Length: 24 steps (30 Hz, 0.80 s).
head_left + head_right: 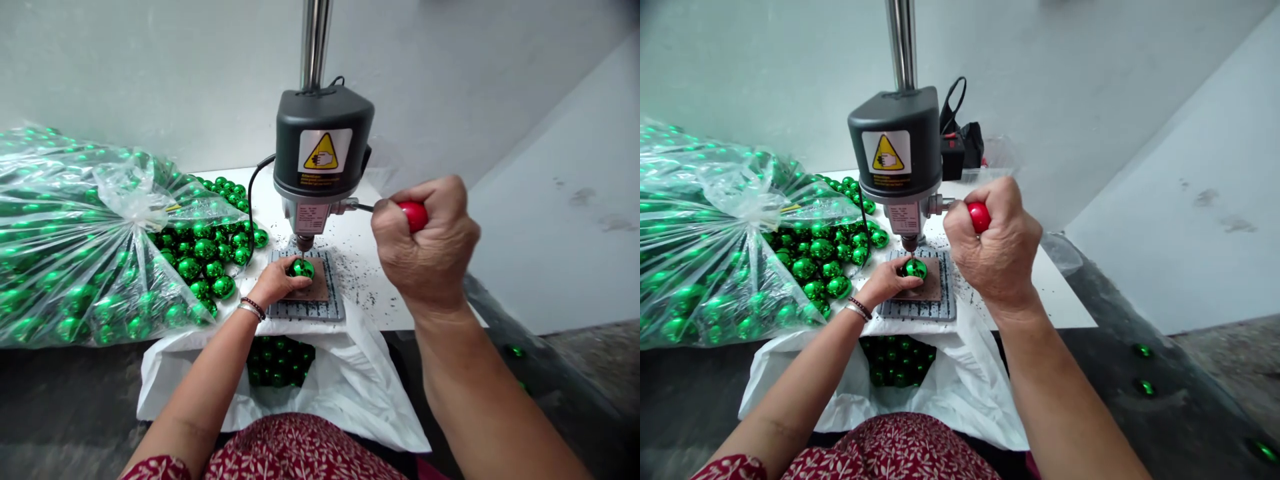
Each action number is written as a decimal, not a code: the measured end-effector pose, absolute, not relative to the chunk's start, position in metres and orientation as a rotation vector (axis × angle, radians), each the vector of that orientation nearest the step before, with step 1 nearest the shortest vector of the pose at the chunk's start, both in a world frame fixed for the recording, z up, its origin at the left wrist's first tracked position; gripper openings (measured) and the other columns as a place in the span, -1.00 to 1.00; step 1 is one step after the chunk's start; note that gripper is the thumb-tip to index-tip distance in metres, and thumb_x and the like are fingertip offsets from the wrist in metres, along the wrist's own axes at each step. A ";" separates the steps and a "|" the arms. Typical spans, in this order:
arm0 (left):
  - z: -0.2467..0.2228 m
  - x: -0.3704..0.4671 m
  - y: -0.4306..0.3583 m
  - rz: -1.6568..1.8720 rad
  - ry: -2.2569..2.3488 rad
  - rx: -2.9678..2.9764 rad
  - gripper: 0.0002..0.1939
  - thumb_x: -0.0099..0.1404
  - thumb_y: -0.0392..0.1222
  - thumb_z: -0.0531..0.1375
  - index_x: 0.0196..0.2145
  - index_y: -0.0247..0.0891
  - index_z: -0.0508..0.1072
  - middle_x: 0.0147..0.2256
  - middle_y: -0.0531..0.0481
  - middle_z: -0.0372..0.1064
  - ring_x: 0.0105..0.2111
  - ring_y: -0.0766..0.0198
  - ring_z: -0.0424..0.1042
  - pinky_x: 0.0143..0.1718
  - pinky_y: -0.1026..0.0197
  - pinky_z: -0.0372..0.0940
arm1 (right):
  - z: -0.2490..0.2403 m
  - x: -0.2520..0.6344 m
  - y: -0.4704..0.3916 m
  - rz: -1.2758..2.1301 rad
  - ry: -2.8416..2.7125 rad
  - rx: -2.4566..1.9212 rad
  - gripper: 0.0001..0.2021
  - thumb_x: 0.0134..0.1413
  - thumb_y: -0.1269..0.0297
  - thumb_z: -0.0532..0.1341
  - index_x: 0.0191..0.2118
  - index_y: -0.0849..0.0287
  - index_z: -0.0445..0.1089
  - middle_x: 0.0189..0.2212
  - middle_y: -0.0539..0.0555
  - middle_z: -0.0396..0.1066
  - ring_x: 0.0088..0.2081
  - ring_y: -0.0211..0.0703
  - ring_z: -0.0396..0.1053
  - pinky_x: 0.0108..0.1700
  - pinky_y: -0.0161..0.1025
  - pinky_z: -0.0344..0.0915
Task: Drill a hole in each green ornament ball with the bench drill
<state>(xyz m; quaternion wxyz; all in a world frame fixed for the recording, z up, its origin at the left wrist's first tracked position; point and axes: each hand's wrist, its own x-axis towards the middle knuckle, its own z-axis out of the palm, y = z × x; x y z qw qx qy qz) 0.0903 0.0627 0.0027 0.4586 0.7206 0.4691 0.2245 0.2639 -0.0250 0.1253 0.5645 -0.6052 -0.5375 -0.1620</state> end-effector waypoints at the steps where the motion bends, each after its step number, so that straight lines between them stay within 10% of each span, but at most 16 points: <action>1: 0.001 0.090 0.063 0.563 1.149 1.787 -0.51 0.05 -0.12 0.43 -0.03 -0.23 0.61 -0.22 0.03 0.59 -0.16 0.12 0.51 -0.03 0.16 0.38 | 0.125 0.264 -0.025 -0.394 -1.265 -1.441 -0.87 0.11 0.18 0.15 -0.38 0.08 0.21 -0.53 -0.08 0.25 -0.49 -0.35 0.20 -0.36 -0.28 0.25; 24: -0.006 0.090 0.064 0.588 1.105 1.862 -0.66 0.04 -0.09 0.38 -0.21 -0.23 0.57 -0.30 0.06 0.53 -0.28 0.21 0.43 -0.16 0.21 0.33 | 0.060 0.254 -0.024 -0.591 -1.193 -1.224 -0.86 0.15 0.18 0.15 -0.33 0.13 0.24 -0.51 -0.03 0.32 -0.48 -0.31 0.31 -0.42 -0.31 0.25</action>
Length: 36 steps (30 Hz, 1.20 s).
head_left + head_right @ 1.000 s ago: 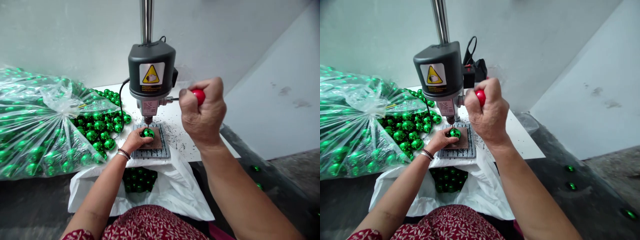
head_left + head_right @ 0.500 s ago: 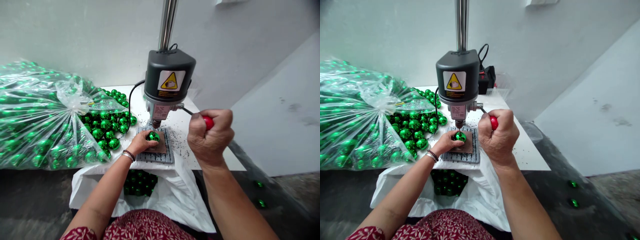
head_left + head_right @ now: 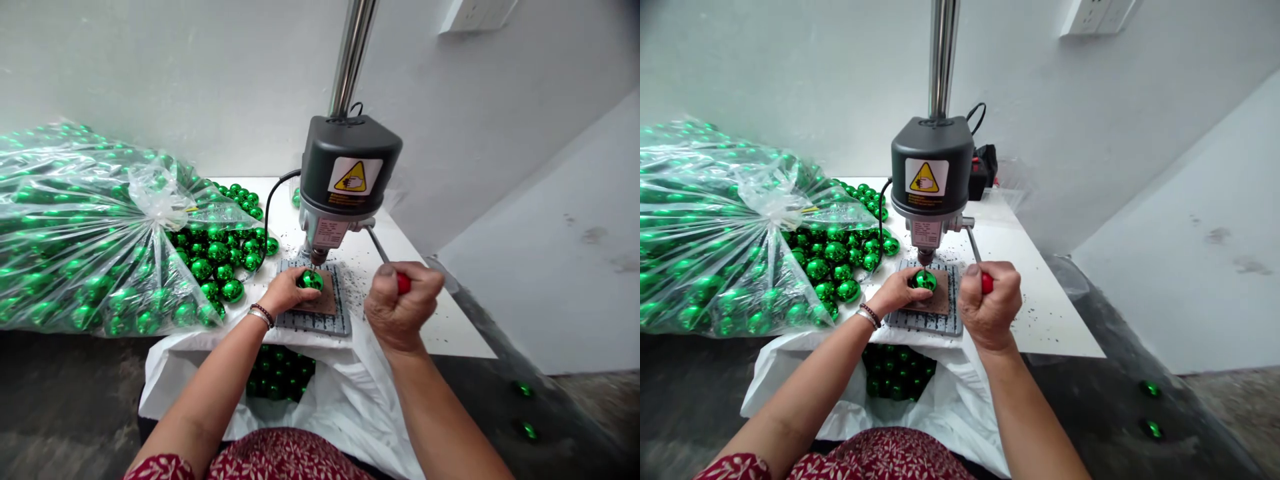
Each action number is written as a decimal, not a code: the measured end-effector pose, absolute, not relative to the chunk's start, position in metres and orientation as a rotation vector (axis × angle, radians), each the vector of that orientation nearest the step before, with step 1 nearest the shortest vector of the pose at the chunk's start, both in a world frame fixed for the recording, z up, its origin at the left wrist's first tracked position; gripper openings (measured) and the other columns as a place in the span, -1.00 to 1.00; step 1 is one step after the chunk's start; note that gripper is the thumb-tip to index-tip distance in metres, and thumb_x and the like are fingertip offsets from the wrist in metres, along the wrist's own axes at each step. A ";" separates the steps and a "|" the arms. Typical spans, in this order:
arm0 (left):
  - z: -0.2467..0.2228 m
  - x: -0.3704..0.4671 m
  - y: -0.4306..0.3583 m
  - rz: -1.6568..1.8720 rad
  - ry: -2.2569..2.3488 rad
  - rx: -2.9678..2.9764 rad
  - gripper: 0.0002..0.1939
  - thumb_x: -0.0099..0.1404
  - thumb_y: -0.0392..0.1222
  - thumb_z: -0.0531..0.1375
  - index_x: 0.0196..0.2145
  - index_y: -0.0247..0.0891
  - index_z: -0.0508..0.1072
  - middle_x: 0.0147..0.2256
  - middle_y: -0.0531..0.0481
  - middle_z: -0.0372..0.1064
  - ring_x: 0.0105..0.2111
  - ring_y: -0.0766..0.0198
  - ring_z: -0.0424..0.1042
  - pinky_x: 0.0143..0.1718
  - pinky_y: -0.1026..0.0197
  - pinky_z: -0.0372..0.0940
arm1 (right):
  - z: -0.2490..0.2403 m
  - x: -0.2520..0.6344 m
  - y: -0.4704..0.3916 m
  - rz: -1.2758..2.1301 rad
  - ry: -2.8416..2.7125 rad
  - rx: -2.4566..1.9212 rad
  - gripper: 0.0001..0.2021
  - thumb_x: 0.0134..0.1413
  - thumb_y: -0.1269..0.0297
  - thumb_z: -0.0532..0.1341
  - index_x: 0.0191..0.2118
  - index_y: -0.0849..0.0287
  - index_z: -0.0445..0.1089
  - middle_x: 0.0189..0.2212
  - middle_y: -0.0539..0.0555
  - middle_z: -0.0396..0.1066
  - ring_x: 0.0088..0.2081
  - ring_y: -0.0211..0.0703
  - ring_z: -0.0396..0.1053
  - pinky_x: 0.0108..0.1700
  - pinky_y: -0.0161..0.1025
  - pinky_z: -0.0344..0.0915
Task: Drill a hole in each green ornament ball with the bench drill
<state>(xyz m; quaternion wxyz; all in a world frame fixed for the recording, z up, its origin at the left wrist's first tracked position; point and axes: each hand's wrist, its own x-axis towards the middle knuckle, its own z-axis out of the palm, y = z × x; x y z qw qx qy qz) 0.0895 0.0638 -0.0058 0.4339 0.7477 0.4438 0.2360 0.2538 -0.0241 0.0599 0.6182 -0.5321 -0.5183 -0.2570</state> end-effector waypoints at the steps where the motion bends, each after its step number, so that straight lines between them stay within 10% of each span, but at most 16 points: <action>1: -0.006 0.090 0.063 0.584 1.110 1.867 -0.67 0.05 -0.08 0.38 -0.21 -0.23 0.57 -0.31 0.06 0.53 -0.28 0.20 0.43 -0.17 0.20 0.33 | 0.067 0.255 -0.022 -0.595 -1.175 -1.217 -0.85 0.16 0.17 0.15 -0.33 0.13 0.25 -0.50 -0.03 0.32 -0.48 -0.32 0.30 -0.43 -0.32 0.24; 15: 0.014 0.031 0.021 0.421 0.934 2.062 -0.35 0.07 0.03 0.46 0.10 -0.22 0.52 0.00 -0.16 0.55 -0.13 0.08 0.51 -0.06 0.09 0.41 | 0.159 0.264 0.015 -0.362 -1.084 -1.469 -0.90 0.19 0.35 0.17 -0.35 0.24 0.30 -0.50 -0.10 0.25 -0.46 -0.45 0.13 -0.35 -0.35 0.14; 20: 0.020 0.004 0.024 0.451 1.527 2.214 -0.56 0.38 -0.10 0.22 0.16 -0.26 0.48 0.10 -0.25 0.49 -0.02 0.02 0.48 0.05 0.02 0.36 | 0.159 0.260 0.013 -0.320 -1.029 -1.525 -0.92 0.19 0.37 0.19 -0.33 0.23 0.36 -0.48 -0.11 0.27 -0.40 -0.39 0.21 -0.22 -0.19 0.19; 28: 0.014 -0.017 0.032 -0.060 2.047 2.349 -0.55 0.27 -0.29 0.18 0.12 -0.24 0.45 0.08 -0.29 0.46 0.10 -0.14 0.41 0.05 -0.13 0.29 | 0.161 0.261 0.011 -0.279 -1.038 -1.478 -0.94 0.16 0.40 0.19 -0.35 0.21 0.34 -0.46 -0.13 0.24 -0.40 -0.42 0.17 -0.19 -0.17 0.18; 36: 0.023 -0.003 0.035 0.682 1.422 1.746 -0.46 0.16 -0.09 0.34 0.10 -0.23 0.48 -0.02 -0.11 0.53 -0.07 0.08 0.49 -0.02 0.11 0.33 | 0.156 0.266 0.014 -0.310 -1.104 -1.399 -0.84 0.20 0.24 0.22 -0.34 0.19 0.27 -0.46 -0.13 0.24 -0.40 -0.43 0.19 -0.24 -0.26 0.20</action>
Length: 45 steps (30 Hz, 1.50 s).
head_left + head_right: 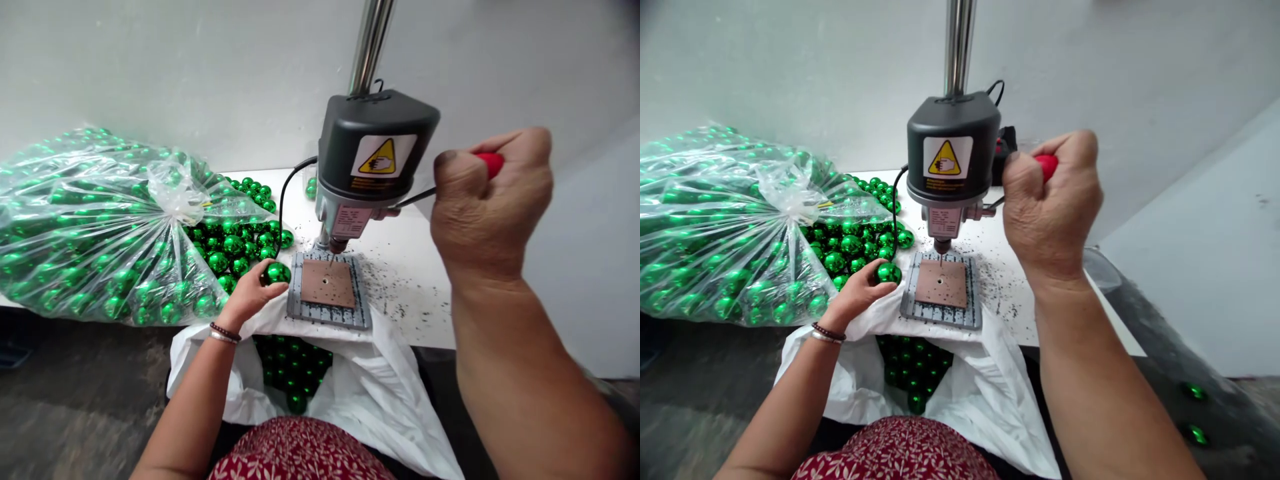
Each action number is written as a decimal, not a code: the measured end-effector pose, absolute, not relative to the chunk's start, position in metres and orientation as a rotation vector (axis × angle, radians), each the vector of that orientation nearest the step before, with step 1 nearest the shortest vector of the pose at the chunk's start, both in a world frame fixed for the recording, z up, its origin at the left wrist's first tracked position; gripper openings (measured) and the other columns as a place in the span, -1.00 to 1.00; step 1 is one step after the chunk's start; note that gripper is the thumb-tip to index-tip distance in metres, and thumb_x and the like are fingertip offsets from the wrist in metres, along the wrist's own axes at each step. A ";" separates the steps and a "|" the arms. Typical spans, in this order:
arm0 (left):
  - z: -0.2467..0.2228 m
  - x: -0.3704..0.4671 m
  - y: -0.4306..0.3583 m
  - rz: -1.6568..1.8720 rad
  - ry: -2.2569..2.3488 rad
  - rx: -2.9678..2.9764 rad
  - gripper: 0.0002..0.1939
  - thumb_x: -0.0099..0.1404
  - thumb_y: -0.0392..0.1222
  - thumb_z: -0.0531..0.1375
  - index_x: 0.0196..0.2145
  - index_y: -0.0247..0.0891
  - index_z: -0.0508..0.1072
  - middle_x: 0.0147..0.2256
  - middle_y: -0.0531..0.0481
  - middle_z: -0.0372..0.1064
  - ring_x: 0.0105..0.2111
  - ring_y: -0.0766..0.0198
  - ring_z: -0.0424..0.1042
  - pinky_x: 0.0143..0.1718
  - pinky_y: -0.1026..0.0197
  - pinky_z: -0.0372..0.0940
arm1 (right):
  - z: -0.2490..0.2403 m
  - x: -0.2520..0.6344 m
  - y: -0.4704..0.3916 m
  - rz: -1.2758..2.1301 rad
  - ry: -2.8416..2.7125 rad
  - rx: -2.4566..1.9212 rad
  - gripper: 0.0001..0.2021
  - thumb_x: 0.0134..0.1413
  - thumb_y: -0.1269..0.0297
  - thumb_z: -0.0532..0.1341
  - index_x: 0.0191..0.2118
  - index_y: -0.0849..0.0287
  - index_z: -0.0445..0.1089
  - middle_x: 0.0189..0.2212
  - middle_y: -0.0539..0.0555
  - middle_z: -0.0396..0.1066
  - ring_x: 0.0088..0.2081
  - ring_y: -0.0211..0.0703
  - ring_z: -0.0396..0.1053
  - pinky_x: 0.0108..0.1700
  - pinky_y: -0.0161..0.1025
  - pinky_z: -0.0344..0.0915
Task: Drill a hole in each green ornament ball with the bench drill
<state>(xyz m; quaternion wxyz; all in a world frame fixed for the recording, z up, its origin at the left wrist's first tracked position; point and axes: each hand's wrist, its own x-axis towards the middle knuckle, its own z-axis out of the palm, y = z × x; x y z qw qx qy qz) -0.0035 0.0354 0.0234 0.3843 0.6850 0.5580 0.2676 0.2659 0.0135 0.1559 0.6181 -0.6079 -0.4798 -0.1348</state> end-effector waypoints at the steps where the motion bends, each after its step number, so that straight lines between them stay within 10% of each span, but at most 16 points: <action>1: 0.024 0.001 0.036 0.745 1.283 1.599 -0.47 0.14 -0.05 0.35 0.06 -0.24 0.50 -0.06 -0.08 0.53 -0.13 0.13 0.48 -0.07 0.14 0.34 | 0.155 0.266 0.013 -0.312 -1.109 -1.388 -0.81 0.21 0.20 0.21 -0.33 0.19 0.26 -0.46 -0.13 0.24 -0.40 -0.43 0.19 -0.24 -0.26 0.21; 10: 0.007 0.051 0.056 0.798 0.991 0.931 -0.71 0.07 -0.10 0.45 -0.37 -0.34 0.51 -0.48 0.07 0.39 -0.54 0.47 0.25 -0.53 0.37 0.11 | 0.151 0.268 0.016 -0.257 -1.191 -1.342 -0.81 0.27 0.19 0.15 -0.28 0.19 0.18 -0.43 -0.11 0.20 -0.41 -0.46 0.14 -0.16 -0.26 0.29; 17: 0.014 0.063 0.064 0.693 1.046 0.658 -0.81 0.31 -0.11 0.29 -0.31 -0.31 0.45 -0.53 0.05 0.40 -0.63 0.40 0.37 -0.63 0.39 0.19 | 0.149 0.274 0.017 -0.285 -1.235 -1.252 -0.69 0.26 0.01 0.15 -0.27 0.19 0.21 -0.42 -0.11 0.22 -0.41 -0.48 0.16 -0.20 -0.28 0.34; 24: 0.015 0.055 0.061 0.616 0.770 0.446 -0.71 0.36 -0.02 0.20 -0.17 -0.33 0.47 -0.28 -0.14 0.55 -0.48 0.34 0.48 -0.61 0.42 0.20 | 0.147 0.275 0.017 -0.181 -1.274 -1.270 -0.68 0.31 -0.07 0.08 -0.21 0.12 0.17 -0.35 -0.06 0.26 -0.30 -0.39 0.32 -0.05 -0.21 0.40; 33: -0.005 0.050 0.056 0.740 0.753 0.767 -0.44 -0.06 -0.06 0.51 -0.13 -0.20 0.43 -0.31 0.03 0.50 -0.46 0.38 0.41 -0.47 0.34 0.23 | 0.142 0.278 0.019 -0.172 -1.275 -1.256 -0.73 0.31 0.00 0.09 -0.19 0.11 0.17 -0.34 -0.01 0.30 -0.20 -0.28 0.38 -0.04 -0.18 0.42; 45: -0.006 0.053 0.056 0.779 0.881 0.900 -0.55 0.04 0.00 0.40 -0.15 -0.26 0.49 -0.28 -0.01 0.49 -0.45 0.40 0.33 -0.47 0.34 0.20 | 0.138 0.276 0.018 -0.183 -1.254 -1.241 -0.71 0.31 -0.01 0.09 -0.19 0.12 0.17 -0.32 0.00 0.31 -0.19 -0.28 0.35 -0.06 -0.21 0.41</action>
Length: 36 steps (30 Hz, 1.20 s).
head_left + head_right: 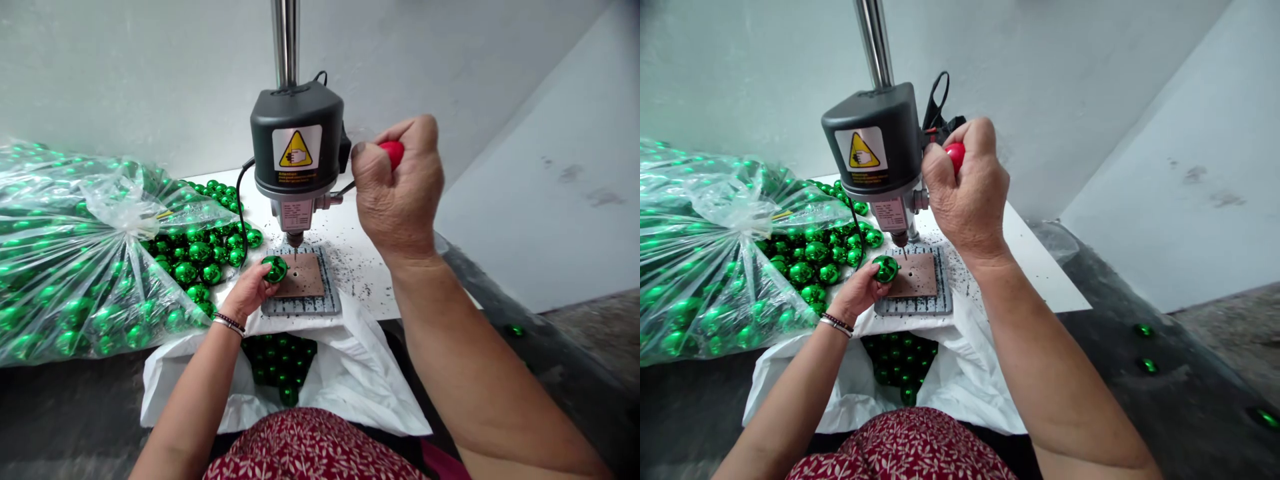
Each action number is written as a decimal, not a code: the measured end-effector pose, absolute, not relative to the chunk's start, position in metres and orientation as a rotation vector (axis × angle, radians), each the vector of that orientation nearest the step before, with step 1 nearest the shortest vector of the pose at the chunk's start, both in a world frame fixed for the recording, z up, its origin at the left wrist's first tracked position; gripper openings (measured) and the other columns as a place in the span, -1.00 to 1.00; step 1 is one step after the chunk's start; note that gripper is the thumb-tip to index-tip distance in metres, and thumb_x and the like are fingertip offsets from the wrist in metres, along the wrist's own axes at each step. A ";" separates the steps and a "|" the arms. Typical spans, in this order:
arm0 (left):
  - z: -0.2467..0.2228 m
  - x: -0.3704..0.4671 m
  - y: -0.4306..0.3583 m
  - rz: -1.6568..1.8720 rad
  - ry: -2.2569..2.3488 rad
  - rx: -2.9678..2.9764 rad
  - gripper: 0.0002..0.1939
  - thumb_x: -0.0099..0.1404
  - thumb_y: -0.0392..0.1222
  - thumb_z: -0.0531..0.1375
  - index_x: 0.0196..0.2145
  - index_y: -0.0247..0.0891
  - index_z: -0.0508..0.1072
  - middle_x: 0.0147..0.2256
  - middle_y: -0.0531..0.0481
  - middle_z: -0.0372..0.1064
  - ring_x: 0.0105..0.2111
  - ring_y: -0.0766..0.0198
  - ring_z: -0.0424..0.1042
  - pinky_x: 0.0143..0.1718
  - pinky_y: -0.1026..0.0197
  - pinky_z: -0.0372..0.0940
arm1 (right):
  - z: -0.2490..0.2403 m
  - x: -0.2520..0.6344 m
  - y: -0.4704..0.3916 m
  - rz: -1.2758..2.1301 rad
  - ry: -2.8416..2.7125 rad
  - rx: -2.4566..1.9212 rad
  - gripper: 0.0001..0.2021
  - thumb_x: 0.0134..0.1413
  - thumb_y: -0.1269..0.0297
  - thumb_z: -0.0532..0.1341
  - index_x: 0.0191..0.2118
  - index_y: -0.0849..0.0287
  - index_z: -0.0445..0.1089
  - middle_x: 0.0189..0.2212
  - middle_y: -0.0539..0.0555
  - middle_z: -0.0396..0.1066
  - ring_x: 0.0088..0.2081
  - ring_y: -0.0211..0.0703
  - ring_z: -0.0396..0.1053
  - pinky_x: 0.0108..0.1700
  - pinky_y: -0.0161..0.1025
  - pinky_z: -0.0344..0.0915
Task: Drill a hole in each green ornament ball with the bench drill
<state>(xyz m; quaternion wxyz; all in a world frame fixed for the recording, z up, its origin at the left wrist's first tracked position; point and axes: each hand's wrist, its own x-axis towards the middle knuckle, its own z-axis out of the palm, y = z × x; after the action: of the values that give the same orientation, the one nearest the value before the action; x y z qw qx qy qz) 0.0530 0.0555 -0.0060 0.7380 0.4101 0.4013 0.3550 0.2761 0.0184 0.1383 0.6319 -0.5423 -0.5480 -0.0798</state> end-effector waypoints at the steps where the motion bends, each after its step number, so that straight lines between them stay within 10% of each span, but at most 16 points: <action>1: -0.004 0.055 0.056 0.786 0.938 0.966 -0.54 0.03 -0.03 0.40 -0.13 -0.25 0.50 -0.29 0.01 0.48 -0.43 0.40 0.35 -0.45 0.35 0.22 | 0.138 0.276 0.018 -0.191 -1.253 -1.241 -0.71 0.31 -0.02 0.09 -0.19 0.12 0.17 -0.33 0.00 0.30 -0.20 -0.28 0.35 -0.07 -0.20 0.41; 36: 0.010 0.093 0.065 0.561 1.114 1.710 -0.38 -0.05 -0.13 0.46 0.01 -0.31 0.58 -0.30 0.03 0.52 -0.23 0.17 0.46 -0.05 0.16 0.36 | 0.142 0.267 0.005 -0.250 -1.211 -1.248 -0.75 0.26 0.05 0.15 -0.27 0.12 0.19 -0.39 -0.06 0.26 -0.37 -0.40 0.23 -0.20 -0.27 0.37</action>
<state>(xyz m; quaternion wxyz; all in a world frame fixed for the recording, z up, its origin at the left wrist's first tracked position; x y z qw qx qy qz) 0.0926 0.0655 0.0098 0.4905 0.7041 0.4587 0.2308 0.2671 0.0052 0.1424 0.6383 -0.5468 -0.5307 -0.1095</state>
